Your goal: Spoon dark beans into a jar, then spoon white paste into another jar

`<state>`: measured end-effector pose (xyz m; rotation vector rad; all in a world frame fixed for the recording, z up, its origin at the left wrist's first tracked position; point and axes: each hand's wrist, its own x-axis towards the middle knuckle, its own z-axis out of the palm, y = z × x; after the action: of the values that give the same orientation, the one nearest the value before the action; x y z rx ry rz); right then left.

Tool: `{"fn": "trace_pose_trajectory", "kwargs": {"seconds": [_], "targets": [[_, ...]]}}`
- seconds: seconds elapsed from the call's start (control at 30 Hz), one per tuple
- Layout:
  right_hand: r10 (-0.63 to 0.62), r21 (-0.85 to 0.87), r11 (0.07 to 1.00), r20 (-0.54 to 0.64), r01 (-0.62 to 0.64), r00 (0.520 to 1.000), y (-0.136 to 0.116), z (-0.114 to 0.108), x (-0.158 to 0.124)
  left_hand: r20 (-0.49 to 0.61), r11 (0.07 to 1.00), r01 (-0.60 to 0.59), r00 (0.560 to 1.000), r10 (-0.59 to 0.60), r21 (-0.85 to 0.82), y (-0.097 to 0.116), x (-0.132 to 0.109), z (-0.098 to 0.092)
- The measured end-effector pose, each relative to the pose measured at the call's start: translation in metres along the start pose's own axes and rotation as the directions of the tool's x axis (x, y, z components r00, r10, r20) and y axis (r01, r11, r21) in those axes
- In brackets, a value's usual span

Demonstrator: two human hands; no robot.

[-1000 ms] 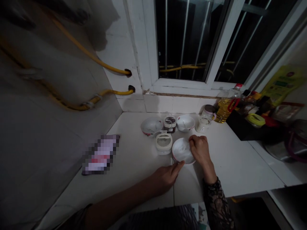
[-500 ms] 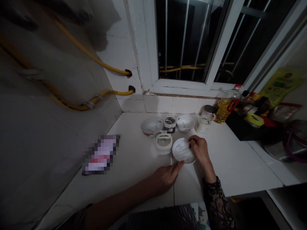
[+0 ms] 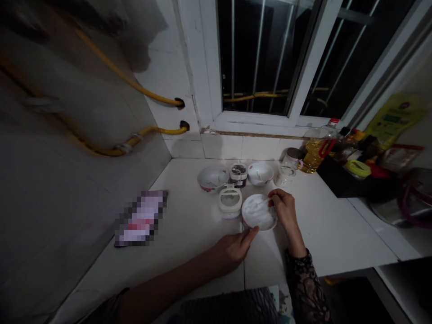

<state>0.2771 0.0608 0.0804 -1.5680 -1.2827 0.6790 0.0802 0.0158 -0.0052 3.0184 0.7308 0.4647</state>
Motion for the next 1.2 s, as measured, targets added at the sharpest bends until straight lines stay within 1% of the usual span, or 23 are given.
{"fn": "trace_pose_trajectory", "kwargs": {"seconds": [0.17,0.37,0.5,0.7,0.8,0.87,0.93,0.97,1.0,1.03,1.07,1.13,1.17,1.2], "targets": [[0.031,0.109,0.994,-0.009,-0.03,0.999,0.001,-0.002,0.003,0.044,1.0,0.001,0.999,0.0,-0.008,0.0,0.001,-0.003],[0.022,0.155,0.988,-0.015,-0.019,1.0,0.005,-0.003,0.005,0.006,1.0,-0.003,1.0,0.003,0.006,0.0,-0.001,0.0],[0.032,0.212,0.977,-0.019,-0.027,0.999,0.003,-0.004,0.005,0.025,1.0,-0.005,1.0,0.005,-0.001,0.0,0.0,-0.003],[0.026,0.321,0.947,-0.01,-0.022,1.0,-0.007,0.007,0.001,0.072,1.0,0.017,0.997,-0.016,-0.019,0.003,0.003,-0.011],[-0.026,0.334,0.942,0.011,0.021,1.0,-0.011,0.016,-0.002,0.077,0.999,0.018,0.997,-0.016,-0.028,0.003,0.004,-0.012],[-0.099,0.318,0.944,0.008,0.092,0.995,-0.013,0.023,-0.005,0.083,1.0,0.011,0.996,-0.009,-0.025,0.003,0.004,-0.011],[-0.2,0.252,0.948,-0.01,0.196,0.98,-0.013,0.028,-0.007,0.076,1.0,0.01,0.997,-0.009,-0.011,0.002,0.004,-0.009],[-0.266,0.194,0.945,-0.02,0.265,0.964,-0.013,0.029,-0.009,0.063,1.0,0.012,0.998,-0.011,-0.001,0.002,0.004,-0.007],[-0.35,0.123,0.928,-0.028,0.35,0.936,-0.013,0.03,-0.011,0.044,1.0,0.015,0.999,-0.016,0.01,0.002,0.003,-0.005],[-0.451,0.045,0.891,-0.023,0.452,0.892,-0.012,0.031,-0.012,0.024,1.0,0.02,1.0,-0.021,0.019,0.003,0.003,-0.004],[-0.558,-0.032,0.829,0.002,0.558,0.83,-0.012,0.032,-0.014,0.005,0.999,0.024,1.0,-0.025,0.026,0.003,0.003,-0.004],[-0.731,-0.147,0.654,0.13,0.742,0.67,-0.013,0.032,-0.016,-0.018,0.999,0.033,0.999,-0.032,0.031,0.004,0.003,-0.004],[-0.778,-0.18,0.564,0.212,0.806,0.592,-0.014,0.033,-0.017,-0.016,0.999,0.037,0.999,-0.037,0.024,0.004,0.003,-0.004],[-0.798,-0.199,0.49,0.288,0.848,0.529,-0.015,0.033,-0.018,-0.009,0.999,0.037,0.999,-0.037,0.015,0.004,0.003,-0.005]]}}
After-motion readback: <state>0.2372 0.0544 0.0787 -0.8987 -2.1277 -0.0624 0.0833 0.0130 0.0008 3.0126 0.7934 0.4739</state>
